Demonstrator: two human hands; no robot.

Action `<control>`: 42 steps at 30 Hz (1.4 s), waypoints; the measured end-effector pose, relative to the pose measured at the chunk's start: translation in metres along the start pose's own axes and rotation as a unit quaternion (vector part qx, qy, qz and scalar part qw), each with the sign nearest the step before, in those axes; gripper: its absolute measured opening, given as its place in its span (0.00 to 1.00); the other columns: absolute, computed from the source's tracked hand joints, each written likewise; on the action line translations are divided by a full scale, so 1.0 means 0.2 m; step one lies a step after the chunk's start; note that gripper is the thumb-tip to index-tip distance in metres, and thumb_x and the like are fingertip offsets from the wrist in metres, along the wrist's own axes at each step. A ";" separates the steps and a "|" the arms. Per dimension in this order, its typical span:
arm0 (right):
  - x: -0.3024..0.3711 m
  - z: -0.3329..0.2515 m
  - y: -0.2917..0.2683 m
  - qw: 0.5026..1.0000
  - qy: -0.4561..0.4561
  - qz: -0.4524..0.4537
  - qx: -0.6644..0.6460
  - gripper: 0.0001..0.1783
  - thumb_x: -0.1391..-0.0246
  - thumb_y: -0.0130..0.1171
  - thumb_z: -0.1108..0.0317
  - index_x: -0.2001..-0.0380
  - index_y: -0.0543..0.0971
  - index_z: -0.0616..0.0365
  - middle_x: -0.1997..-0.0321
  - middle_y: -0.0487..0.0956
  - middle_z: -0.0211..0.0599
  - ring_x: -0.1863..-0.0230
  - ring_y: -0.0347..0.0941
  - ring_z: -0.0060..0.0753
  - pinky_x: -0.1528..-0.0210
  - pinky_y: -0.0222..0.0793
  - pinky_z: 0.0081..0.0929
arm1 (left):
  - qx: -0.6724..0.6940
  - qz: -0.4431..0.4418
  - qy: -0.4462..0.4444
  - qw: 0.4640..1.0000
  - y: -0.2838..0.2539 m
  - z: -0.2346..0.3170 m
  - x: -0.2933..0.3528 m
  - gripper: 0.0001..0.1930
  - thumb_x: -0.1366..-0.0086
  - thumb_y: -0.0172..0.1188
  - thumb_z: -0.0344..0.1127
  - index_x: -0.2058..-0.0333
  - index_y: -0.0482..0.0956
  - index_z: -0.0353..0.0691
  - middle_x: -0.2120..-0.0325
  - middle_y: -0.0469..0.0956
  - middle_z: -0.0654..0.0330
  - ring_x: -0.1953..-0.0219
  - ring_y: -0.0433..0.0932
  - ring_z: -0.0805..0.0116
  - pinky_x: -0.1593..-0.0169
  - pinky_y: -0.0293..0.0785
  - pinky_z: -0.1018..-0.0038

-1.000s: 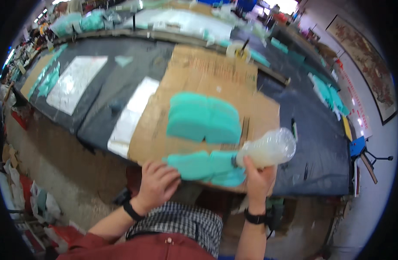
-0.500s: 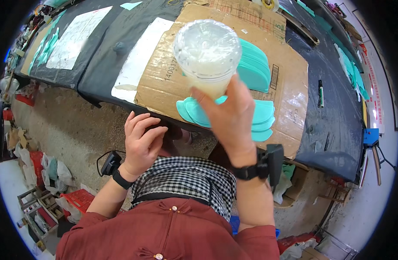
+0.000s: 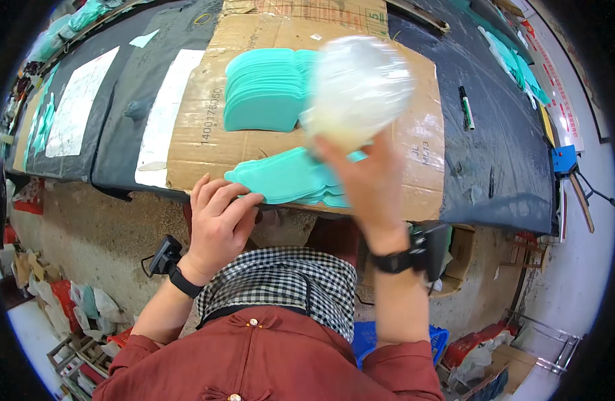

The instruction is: The recorder is applying glue to light green shoe components from a plastic bottle.

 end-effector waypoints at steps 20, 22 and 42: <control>0.42 -0.06 0.23 0.996 -0.004 -0.079 0.045 0.29 0.48 0.73 0.69 0.42 0.80 0.66 0.44 0.85 0.48 0.46 0.84 0.46 0.41 0.77 0.39 | 0.103 0.103 -0.173 0.974 -0.33 -0.40 0.04 0.14 0.36 0.64 0.23 0.51 0.85 0.36 0.55 0.84 0.55 0.50 0.80 0.59 0.42 0.74 0.67; 0.40 -0.33 0.36 0.967 -0.237 -0.049 0.081 0.31 0.54 0.74 0.72 0.43 0.80 0.62 0.46 0.85 0.47 0.48 0.83 0.50 0.45 0.78 0.38 | 0.133 0.120 -0.233 0.956 -0.34 -0.45 0.09 0.15 0.38 0.66 0.23 0.52 0.86 0.37 0.55 0.86 0.56 0.49 0.81 0.58 0.43 0.75 0.66; 0.06 -0.23 0.21 0.982 -0.152 -0.103 0.035 0.30 0.49 0.76 0.64 0.43 0.80 0.57 0.50 0.85 0.48 0.50 0.82 0.55 0.49 0.78 0.43 | 0.103 0.096 -0.192 0.971 -0.43 -0.38 -0.09 0.12 0.39 0.64 0.23 0.56 0.85 0.35 0.57 0.83 0.51 0.51 0.81 0.53 0.45 0.76 0.65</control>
Point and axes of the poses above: each hand's wrist, its own x-axis away from the middle knuckle, its own y-axis out of the palm, z = x × y, the point moved 8 cm from there along -x, towards the middle knuckle
